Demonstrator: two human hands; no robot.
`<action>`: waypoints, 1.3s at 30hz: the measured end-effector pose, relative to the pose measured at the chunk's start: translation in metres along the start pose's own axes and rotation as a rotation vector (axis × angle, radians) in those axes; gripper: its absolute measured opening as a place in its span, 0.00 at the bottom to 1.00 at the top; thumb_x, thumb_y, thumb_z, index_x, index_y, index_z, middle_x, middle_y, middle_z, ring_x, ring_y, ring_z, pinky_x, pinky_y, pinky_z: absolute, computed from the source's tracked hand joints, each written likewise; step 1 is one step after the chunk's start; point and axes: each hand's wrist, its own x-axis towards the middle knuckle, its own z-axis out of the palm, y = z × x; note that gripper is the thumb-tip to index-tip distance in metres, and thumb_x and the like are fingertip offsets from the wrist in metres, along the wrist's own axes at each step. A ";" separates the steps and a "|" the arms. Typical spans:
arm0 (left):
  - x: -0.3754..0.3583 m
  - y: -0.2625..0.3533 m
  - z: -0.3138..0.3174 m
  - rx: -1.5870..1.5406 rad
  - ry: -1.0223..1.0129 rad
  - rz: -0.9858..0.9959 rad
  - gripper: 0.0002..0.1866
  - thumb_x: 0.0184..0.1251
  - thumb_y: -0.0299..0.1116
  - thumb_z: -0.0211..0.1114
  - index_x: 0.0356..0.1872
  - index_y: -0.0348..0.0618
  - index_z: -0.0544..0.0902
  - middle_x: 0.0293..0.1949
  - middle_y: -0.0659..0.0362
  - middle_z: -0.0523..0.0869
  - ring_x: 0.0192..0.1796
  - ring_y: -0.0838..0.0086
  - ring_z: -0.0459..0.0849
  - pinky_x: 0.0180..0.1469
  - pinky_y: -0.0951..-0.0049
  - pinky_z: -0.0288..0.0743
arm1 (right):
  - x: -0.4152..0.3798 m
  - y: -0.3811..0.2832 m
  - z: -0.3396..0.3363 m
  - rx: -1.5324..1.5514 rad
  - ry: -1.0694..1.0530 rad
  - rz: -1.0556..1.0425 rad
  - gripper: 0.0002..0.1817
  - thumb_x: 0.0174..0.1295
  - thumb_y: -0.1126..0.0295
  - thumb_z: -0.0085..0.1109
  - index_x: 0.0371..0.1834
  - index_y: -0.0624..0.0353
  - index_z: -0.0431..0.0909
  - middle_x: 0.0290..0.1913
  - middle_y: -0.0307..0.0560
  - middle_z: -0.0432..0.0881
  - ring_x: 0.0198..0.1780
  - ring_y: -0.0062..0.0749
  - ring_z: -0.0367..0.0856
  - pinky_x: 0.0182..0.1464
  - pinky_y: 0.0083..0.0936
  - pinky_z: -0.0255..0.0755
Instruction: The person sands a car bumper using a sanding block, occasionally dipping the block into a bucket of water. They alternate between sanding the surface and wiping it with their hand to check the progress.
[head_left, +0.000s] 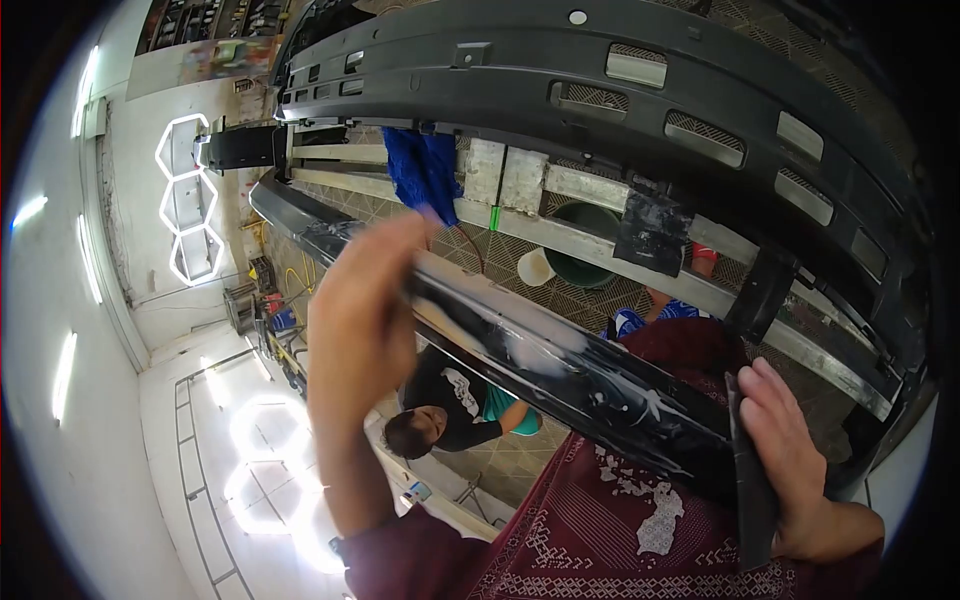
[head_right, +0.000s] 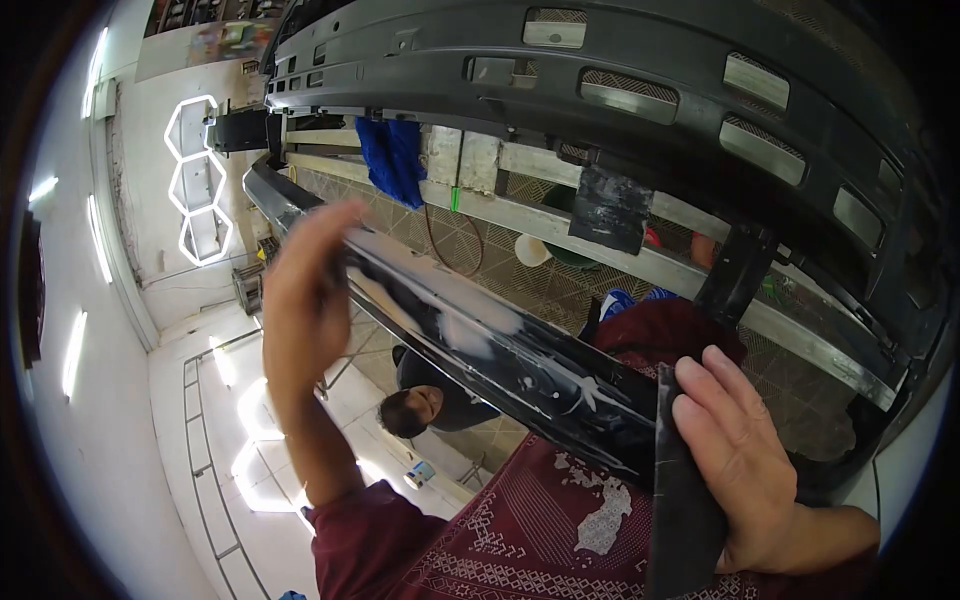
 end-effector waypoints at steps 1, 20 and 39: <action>0.005 -0.015 0.023 -0.250 0.277 -0.118 0.27 0.73 0.12 0.60 0.70 0.42 0.83 0.60 0.52 0.91 0.53 0.65 0.94 0.49 0.71 0.86 | 0.000 -0.001 0.001 -0.007 -0.038 0.001 0.31 0.72 0.66 0.67 0.72 0.79 0.77 0.70 0.83 0.80 0.74 0.80 0.79 0.76 0.60 0.73; 0.012 -0.020 0.094 -0.362 0.782 -0.451 0.31 0.63 0.14 0.60 0.70 0.41 0.82 0.41 0.49 0.88 0.36 0.61 0.85 0.45 0.62 0.81 | 0.101 -0.030 0.060 -0.483 -0.565 -0.271 0.45 0.47 0.68 0.71 0.73 0.76 0.76 0.75 0.64 0.79 0.76 0.59 0.76 0.80 0.43 0.71; 0.009 -0.027 0.102 -0.511 0.996 -0.476 0.30 0.67 0.13 0.58 0.70 0.47 0.83 0.40 0.54 0.92 0.35 0.73 0.88 0.40 0.71 0.81 | 0.117 -0.024 0.072 -0.561 -0.512 -0.392 0.32 0.65 0.74 0.57 0.72 0.82 0.73 0.67 0.69 0.84 0.69 0.59 0.82 0.73 0.42 0.79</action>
